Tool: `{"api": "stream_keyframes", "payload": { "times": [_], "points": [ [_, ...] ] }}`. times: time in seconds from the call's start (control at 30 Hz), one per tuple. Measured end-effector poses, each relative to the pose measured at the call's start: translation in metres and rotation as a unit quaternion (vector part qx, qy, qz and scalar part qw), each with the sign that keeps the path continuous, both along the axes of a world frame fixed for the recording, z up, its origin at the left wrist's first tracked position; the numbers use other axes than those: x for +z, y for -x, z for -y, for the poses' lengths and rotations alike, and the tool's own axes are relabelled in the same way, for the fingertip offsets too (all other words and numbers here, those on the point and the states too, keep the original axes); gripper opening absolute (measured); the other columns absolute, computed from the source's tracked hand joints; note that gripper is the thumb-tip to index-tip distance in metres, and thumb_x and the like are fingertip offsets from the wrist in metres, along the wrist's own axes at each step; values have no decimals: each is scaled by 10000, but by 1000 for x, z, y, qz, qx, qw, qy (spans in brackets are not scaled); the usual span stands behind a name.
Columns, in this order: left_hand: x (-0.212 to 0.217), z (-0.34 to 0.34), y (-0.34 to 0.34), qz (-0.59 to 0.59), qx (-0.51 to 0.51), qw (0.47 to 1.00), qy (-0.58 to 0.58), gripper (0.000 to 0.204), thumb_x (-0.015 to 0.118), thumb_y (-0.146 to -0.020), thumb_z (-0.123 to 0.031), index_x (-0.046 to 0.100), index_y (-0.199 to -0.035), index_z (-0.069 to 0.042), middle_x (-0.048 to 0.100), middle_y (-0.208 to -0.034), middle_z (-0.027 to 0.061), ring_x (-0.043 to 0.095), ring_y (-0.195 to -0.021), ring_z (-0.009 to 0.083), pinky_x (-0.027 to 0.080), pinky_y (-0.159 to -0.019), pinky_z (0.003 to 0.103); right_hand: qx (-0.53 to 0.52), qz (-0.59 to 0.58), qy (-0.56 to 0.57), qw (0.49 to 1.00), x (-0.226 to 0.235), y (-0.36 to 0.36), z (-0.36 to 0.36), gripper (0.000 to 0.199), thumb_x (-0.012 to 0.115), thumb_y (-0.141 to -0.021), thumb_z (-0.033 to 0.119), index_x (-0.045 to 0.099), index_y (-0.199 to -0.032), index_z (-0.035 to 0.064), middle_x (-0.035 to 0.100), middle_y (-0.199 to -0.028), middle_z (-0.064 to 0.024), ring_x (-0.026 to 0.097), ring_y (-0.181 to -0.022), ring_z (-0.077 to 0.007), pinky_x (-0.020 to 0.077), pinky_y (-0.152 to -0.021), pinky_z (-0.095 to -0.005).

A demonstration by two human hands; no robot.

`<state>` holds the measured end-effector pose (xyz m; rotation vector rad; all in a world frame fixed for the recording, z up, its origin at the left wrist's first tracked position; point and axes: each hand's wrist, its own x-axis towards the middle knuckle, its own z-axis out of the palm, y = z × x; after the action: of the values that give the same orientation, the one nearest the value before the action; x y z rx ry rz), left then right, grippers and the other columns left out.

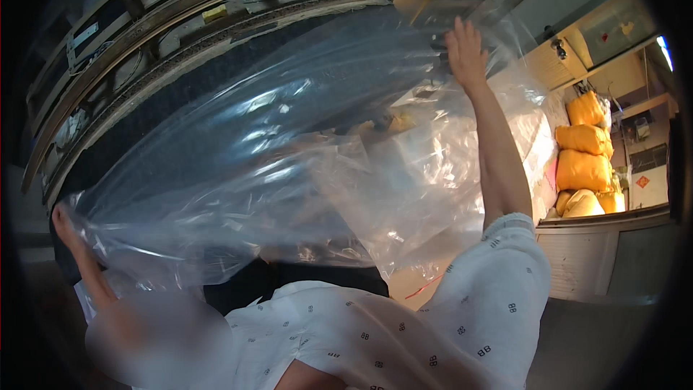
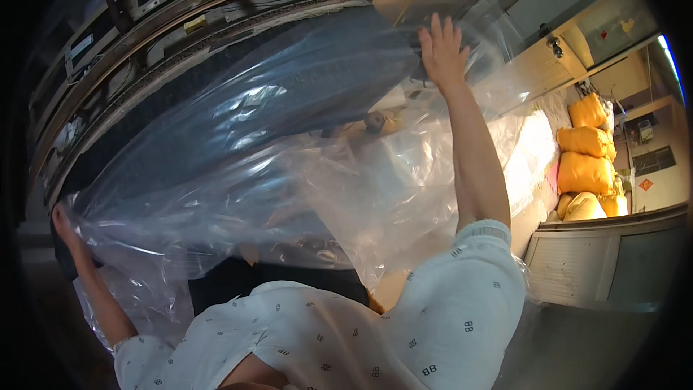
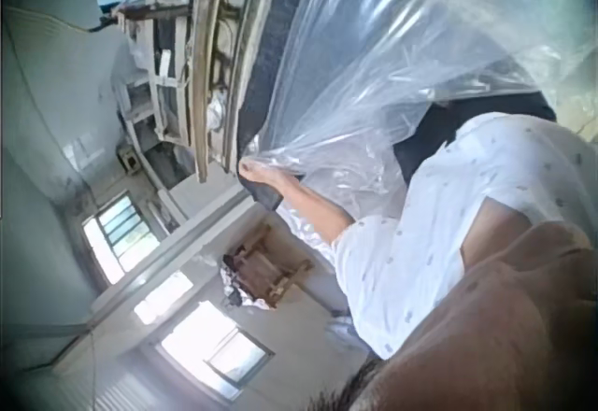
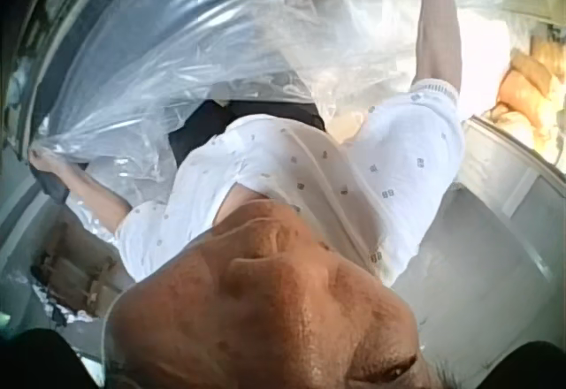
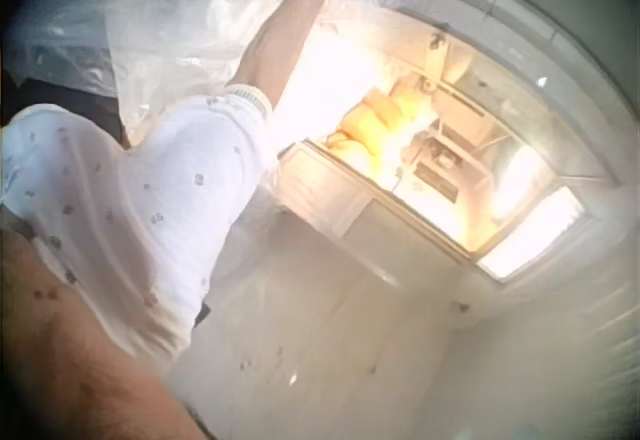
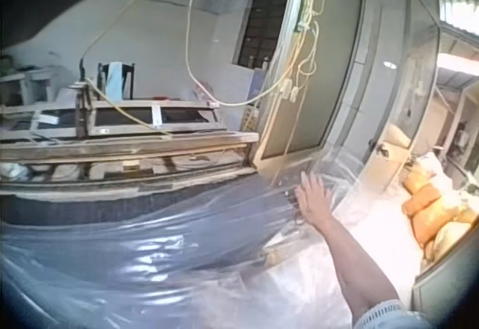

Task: The recorder is wrapping an industrial product in clear plastic film and securing the edges.

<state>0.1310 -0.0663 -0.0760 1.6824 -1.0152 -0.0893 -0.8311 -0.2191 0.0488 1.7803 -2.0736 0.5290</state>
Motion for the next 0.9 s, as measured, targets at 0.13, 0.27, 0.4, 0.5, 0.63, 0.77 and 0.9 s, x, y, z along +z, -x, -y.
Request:
{"api": "stream_keyframes", "payload": {
  "times": [0.13, 0.27, 0.4, 0.5, 0.63, 0.77, 0.9],
  "points": [
    [36, -134, -89, 297, 204, 922, -138, 379, 476, -906, -313, 517, -1071, 26, 564, -1006, 166, 536, -929, 265, 397, -836, 325, 135, 40, -107, 984, -47, -25, 6, 508, 331, -909, 450, 352, -1347, 192, 272, -1426, -85, 241, -1306, -322, 194, -1000, -591],
    [34, -158, -121, 217, 118, 943, -223, 319, 462, -903, -304, 524, -1007, -9, 571, -921, 154, 541, -839, 259, 408, -770, 363, 191, 39, -97, 976, -19, -61, 16, 429, 393, -899, 397, 480, -1228, 136, 435, -1302, -87, 383, -1210, -295, 296, -985, -478],
    [57, -168, -202, 208, 122, 923, -299, 400, 448, -892, -337, 544, -1068, 10, 595, -1048, 172, 567, -971, 300, 418, -832, 371, 248, 71, -67, 964, -58, -57, 98, 447, 410, -896, 393, 519, -1178, 63, 496, -1216, -154, 448, -1140, -318, 346, -967, -375],
    [39, -127, -175, 223, 238, 921, -211, 385, 475, -893, -340, 555, -1103, -27, 596, -1068, 142, 560, -984, 245, 418, -854, 336, 259, 156, -99, 948, -56, -52, 111, 531, 388, -898, 444, 442, -1280, 81, 429, -1321, -143, 380, -1241, -275, 292, -1016, -333],
    [18, 5, -21, 39, 161, 985, 41, 331, 532, -864, -282, 586, -1056, -17, 603, -1011, 113, 554, -936, 220, 411, -842, 311, -42, 234, -253, 938, -39, 32, 128, 640, 352, -874, 539, 490, -1240, 33, 492, -1247, -195, 435, -1190, -317, 313, -987, -335],
    [33, -41, -36, 119, 238, 964, 23, 318, 554, -846, -299, 605, -1030, -46, 629, -948, 107, 589, -888, 183, 445, -797, 302, 126, -212, 0, 969, 1, -116, 112, 272, 444, -916, 296, 584, -1006, 81, 523, -1028, -127, 562, -872, -274, 440, -788, -360],
    [34, -7, -5, 136, 230, 958, 101, 164, 489, -859, -178, 550, -889, -28, 593, -820, 134, 570, -779, 252, 450, -710, 349, 391, 418, -252, 781, 46, -273, -8, 193, 466, -919, 245, 559, -915, 76, 528, -868, -24, 522, -810, -135, 413, -738, -254]
  ]
}}
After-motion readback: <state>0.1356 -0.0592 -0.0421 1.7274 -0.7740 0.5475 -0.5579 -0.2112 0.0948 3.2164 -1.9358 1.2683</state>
